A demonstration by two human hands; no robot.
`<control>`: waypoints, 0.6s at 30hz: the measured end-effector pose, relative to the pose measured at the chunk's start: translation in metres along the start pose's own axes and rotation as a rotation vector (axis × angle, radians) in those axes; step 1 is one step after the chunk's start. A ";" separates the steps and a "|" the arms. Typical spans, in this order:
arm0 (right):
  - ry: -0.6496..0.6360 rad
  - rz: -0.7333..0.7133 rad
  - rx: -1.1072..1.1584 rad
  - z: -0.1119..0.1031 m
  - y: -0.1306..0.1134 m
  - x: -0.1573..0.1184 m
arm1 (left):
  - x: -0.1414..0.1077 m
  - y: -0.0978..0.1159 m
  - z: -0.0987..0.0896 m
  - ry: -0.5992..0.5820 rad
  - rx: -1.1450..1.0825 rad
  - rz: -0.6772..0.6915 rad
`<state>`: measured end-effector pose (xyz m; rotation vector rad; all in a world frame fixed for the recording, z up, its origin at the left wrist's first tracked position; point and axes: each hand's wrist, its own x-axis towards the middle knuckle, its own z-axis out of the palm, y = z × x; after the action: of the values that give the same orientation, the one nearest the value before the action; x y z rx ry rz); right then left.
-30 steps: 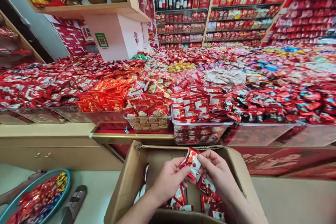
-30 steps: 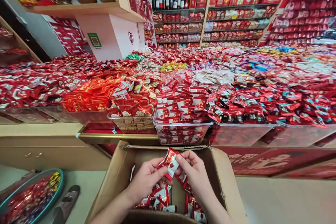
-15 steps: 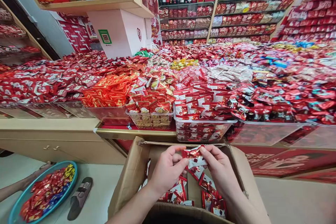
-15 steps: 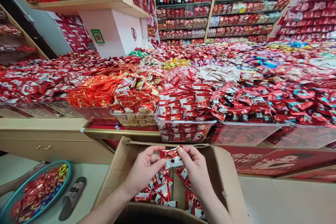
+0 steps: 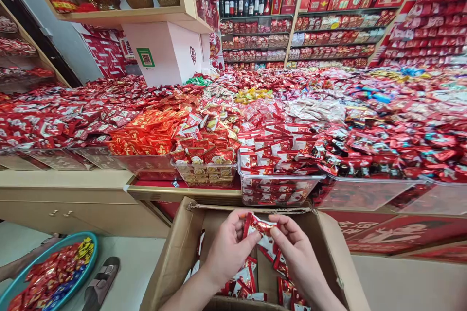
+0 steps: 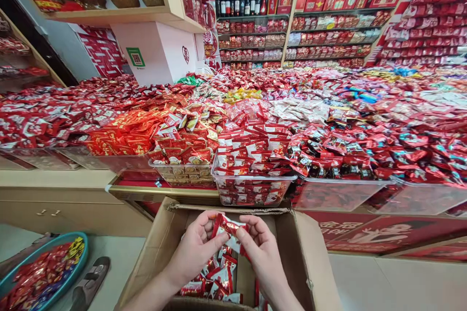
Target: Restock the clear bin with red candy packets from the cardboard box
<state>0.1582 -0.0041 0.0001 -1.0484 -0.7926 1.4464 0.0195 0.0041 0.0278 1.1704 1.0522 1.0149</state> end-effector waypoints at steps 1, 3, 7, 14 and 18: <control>-0.029 0.010 -0.015 -0.001 0.001 0.000 | -0.001 0.001 -0.002 -0.011 0.040 -0.001; -0.046 0.043 -0.014 -0.002 0.003 0.000 | -0.001 0.002 -0.004 -0.031 0.090 0.000; 0.008 0.075 0.082 0.000 0.011 -0.002 | -0.001 0.006 -0.007 -0.058 0.069 -0.056; -0.207 -0.040 -0.296 -0.012 0.011 -0.002 | -0.004 0.012 -0.019 -0.171 0.556 0.000; -0.368 -0.161 -0.648 -0.022 0.011 0.001 | -0.004 0.006 -0.023 -0.225 0.701 -0.010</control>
<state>0.1740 -0.0069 -0.0187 -1.1638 -1.6484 1.2827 -0.0037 0.0056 0.0317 1.7910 1.2688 0.4829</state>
